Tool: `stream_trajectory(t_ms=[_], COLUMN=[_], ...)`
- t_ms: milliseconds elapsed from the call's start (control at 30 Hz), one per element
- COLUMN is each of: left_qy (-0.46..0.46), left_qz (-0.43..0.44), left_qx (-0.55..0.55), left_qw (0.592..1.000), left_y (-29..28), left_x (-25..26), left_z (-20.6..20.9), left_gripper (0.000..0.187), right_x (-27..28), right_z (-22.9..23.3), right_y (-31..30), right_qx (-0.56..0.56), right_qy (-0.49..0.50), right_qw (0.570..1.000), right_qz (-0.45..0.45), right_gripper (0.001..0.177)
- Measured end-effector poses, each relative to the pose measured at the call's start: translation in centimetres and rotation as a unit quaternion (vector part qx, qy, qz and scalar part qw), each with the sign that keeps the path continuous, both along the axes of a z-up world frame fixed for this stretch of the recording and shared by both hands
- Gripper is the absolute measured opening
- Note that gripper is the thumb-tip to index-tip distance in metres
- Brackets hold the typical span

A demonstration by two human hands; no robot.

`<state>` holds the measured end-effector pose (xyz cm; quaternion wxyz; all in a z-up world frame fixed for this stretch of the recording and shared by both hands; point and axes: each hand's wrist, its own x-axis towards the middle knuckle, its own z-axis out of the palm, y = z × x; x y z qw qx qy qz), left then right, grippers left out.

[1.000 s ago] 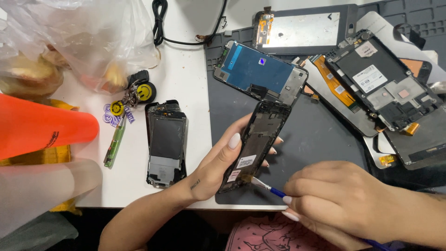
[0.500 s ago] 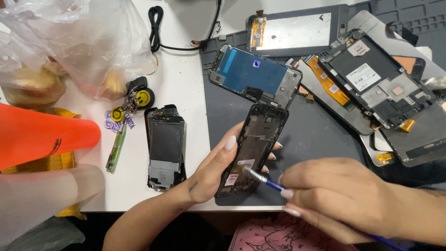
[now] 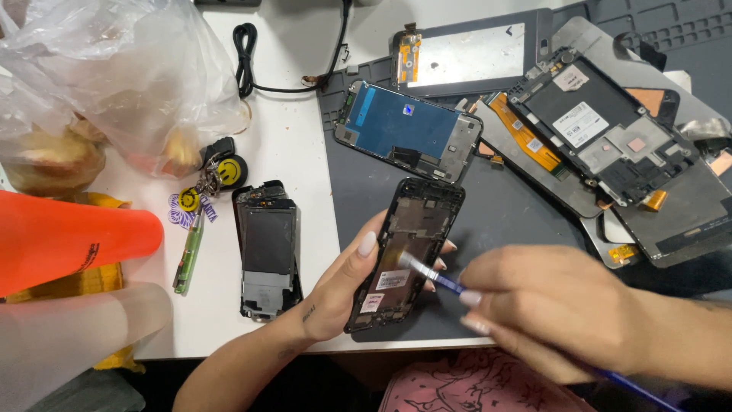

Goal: The person holds a disassembled smartphone chassis and uses a small brush to clean the interior surfaces and edges. They rotate the device to access different areas while other phone parts and tools lie on the table.

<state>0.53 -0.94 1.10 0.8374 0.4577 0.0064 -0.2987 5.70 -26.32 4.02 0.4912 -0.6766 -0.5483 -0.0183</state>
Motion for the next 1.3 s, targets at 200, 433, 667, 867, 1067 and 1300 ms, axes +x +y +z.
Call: stream_trajectory(t_ms=[200,433,667,867,1067,1300], left_qy=[-0.019,0.029,-0.007,-0.036,-0.064,-0.095], left_qz=[-0.014,0.005,0.018,0.011,0.034,0.041], left_qx=[0.025,-0.008,-0.026,0.009,0.044,0.090], left_qw=[0.999,1.000,0.999,0.999,0.996,0.990], left_y=[0.2,0.2,0.3,0.6,0.4,0.5], left_x=[0.1,0.1,-0.1,0.2,-0.2,-0.3], left_z=[0.3,0.2,-0.1,0.1,0.4,1.3], left_gripper=[0.076,0.074,0.071,0.076,0.081,0.088], right_x=[0.2,0.2,0.0,-0.1,-0.3,-0.9], right_z=[1.1,0.9,1.1,0.9,0.2,-0.5], right_y=[0.0,-0.4,-0.8,-0.9,-0.9,-0.6], right_qx=[-0.009,-0.057,-0.065,-0.073,-0.090,-0.123], right_qy=[0.037,0.055,0.049,0.069,0.026,0.046], right_qw=[0.999,0.996,0.997,0.995,0.996,0.989], right_qz=[0.027,0.043,-0.004,0.002,0.009,0.063], right_gripper=[0.012,0.015,0.014,0.013,0.015,0.017])
